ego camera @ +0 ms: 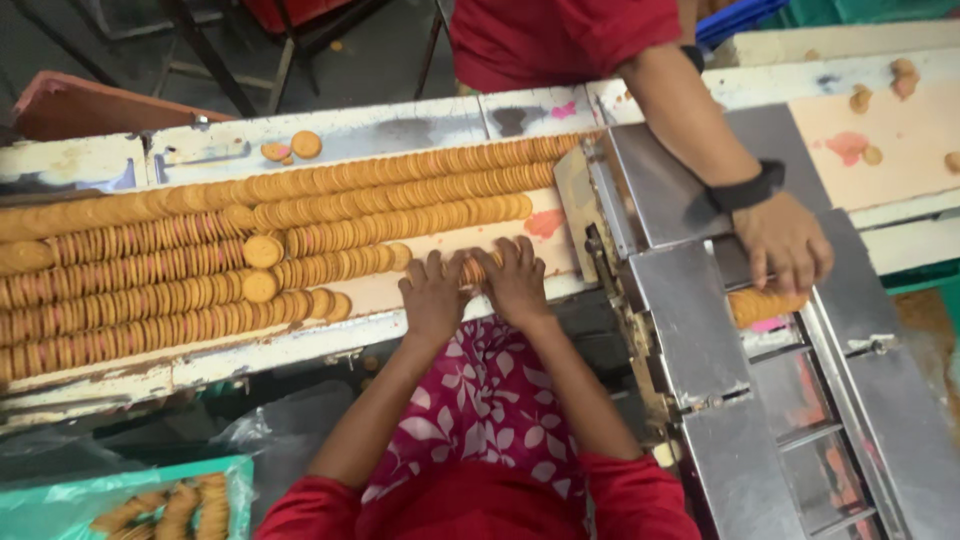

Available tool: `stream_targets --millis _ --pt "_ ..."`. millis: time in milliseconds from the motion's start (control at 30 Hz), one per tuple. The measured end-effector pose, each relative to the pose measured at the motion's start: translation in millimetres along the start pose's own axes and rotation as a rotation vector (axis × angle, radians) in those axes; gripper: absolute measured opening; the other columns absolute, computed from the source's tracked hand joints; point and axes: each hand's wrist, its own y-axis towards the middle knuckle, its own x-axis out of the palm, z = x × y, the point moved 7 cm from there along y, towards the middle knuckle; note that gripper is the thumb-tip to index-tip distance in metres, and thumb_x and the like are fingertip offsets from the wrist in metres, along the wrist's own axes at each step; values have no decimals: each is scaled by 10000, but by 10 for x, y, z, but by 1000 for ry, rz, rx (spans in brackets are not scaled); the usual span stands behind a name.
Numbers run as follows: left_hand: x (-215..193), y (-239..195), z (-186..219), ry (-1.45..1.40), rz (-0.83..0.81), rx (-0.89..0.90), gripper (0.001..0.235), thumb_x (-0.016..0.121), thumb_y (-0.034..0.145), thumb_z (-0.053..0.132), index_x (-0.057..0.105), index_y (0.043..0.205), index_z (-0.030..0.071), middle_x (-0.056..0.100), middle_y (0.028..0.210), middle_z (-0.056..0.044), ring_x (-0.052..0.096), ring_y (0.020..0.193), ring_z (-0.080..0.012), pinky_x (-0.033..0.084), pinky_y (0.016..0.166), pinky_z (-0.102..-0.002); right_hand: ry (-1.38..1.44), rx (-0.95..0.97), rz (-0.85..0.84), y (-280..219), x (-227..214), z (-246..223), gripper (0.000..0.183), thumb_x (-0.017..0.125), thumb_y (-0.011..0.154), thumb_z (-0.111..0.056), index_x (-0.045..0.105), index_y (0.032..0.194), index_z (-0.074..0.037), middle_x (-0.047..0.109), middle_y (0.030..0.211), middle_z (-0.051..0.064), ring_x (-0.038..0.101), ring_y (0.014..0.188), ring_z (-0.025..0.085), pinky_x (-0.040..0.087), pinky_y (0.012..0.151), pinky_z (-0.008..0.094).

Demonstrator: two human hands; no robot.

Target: The person stacks round cookies from a conveyor belt into vertical columns and places them into a green bin. Another worker in red is visible nearby, also handling cookies on a separate belt.

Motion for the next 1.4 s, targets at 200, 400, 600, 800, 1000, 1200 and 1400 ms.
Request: stream_targets --millis 200,400,600,800,1000,1200,1400 --pt "18 -33 65 -2 -18 40 593 804 797 345 625 1359 279 572 1148 -80 527 1093 -360 455 797 -531 23 -36 27 9 -64 52 644 825 791 -328 562 1379 -312 479 1404 124 380 1358 431 449 961 580" --pt "-15 -249 52 -62 73 123 594 802 738 383 637 1295 265 602 1146 -99 540 1117 -385 482 757 -547 405 7 108 -157 -651 196 687 793 878 -388 503 1457 -159 517 1337 189 449 1302 405 352 1103 578" --pt "-209 112 396 -153 -165 36 544 751 835 422 621 1338 260 608 1202 -165 567 1073 -443 527 777 -575 254 -16 413 -490 -2210 924 699 830 806 -292 548 1428 -145 559 1355 181 496 1281 399 385 1105 512" --pt "-932 229 2037 -422 -160 330 593 762 824 497 619 1328 219 624 1201 -168 568 1148 -437 522 830 -583 -72 395 109 -1910 -3112 1958 716 813 807 -261 574 1482 -276 603 1274 159 510 1185 424 438 1031 515" --pt "-675 161 3931 -308 -180 596 493 737 851 452 661 1272 207 642 1204 -161 607 1140 -404 558 837 -520 -189 440 -181 -3042 -2688 2206 593 727 750 -168 639 1313 -332 606 1365 63 476 1324 343 439 1039 529" --pt "-10 -84 4843 -124 -337 475 584 734 817 526 629 1263 164 578 1305 -178 548 1230 -390 562 857 -496 95 308 24 -3275 -2828 2398 522 652 842 -36 627 1344 -174 637 1401 87 584 1287 331 497 1022 442" --pt "-44 -399 4518 -488 -444 600 798 705 900 491 436 1493 29 526 1334 -261 491 1219 -466 420 1040 -516 137 501 -52 -3482 -3054 2652 543 689 754 12 662 1277 -132 715 1190 158 673 1077 376 535 915 446"
